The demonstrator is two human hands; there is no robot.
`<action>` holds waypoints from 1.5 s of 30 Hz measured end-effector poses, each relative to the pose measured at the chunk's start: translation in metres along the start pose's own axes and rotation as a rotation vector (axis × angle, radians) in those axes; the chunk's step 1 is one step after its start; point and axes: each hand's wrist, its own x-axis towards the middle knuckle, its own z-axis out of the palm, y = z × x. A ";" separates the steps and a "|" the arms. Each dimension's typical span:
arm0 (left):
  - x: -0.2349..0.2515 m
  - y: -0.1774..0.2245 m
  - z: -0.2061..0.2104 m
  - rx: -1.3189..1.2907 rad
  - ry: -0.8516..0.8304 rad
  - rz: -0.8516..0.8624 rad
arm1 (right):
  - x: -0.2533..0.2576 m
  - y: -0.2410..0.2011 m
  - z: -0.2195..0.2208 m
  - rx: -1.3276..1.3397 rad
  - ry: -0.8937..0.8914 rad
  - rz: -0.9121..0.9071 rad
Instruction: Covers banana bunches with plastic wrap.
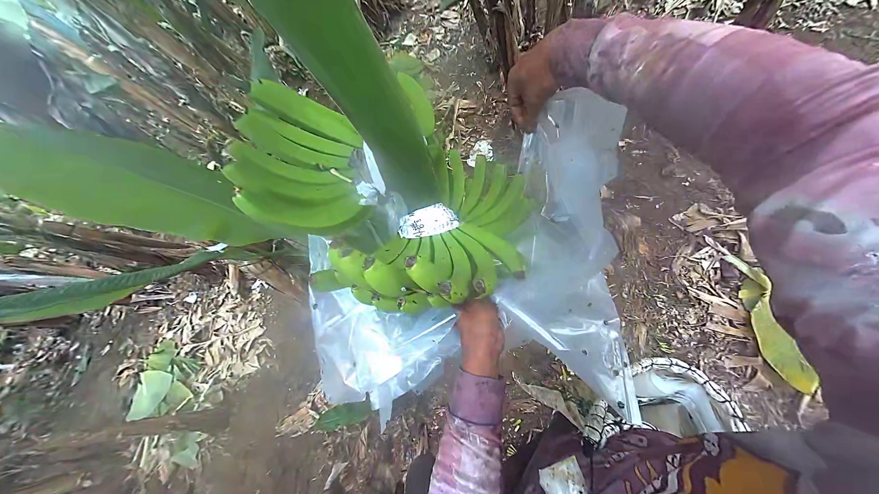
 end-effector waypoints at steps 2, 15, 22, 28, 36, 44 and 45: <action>0.000 -0.006 0.001 0.012 -0.032 0.012 | 0.017 -0.002 0.012 -0.034 0.036 0.019; 0.005 -0.024 -0.005 0.164 -0.045 0.060 | 0.091 -0.084 0.004 0.294 0.384 -0.219; 0.013 -0.029 -0.012 0.156 -0.040 0.102 | 0.100 -0.098 0.002 0.696 0.579 -0.371; 0.010 -0.030 -0.020 0.112 -0.065 0.092 | 0.055 -0.094 0.023 0.919 0.538 -0.400; -0.001 -0.033 -0.013 0.175 -0.136 0.128 | 0.070 -0.066 0.019 0.629 0.380 -0.162; -0.001 -0.036 -0.017 0.098 -0.127 0.178 | 0.083 -0.103 0.003 0.428 0.385 -0.272; 0.000 -0.036 -0.018 0.114 -0.116 0.179 | 0.083 -0.103 0.011 0.523 0.403 -0.268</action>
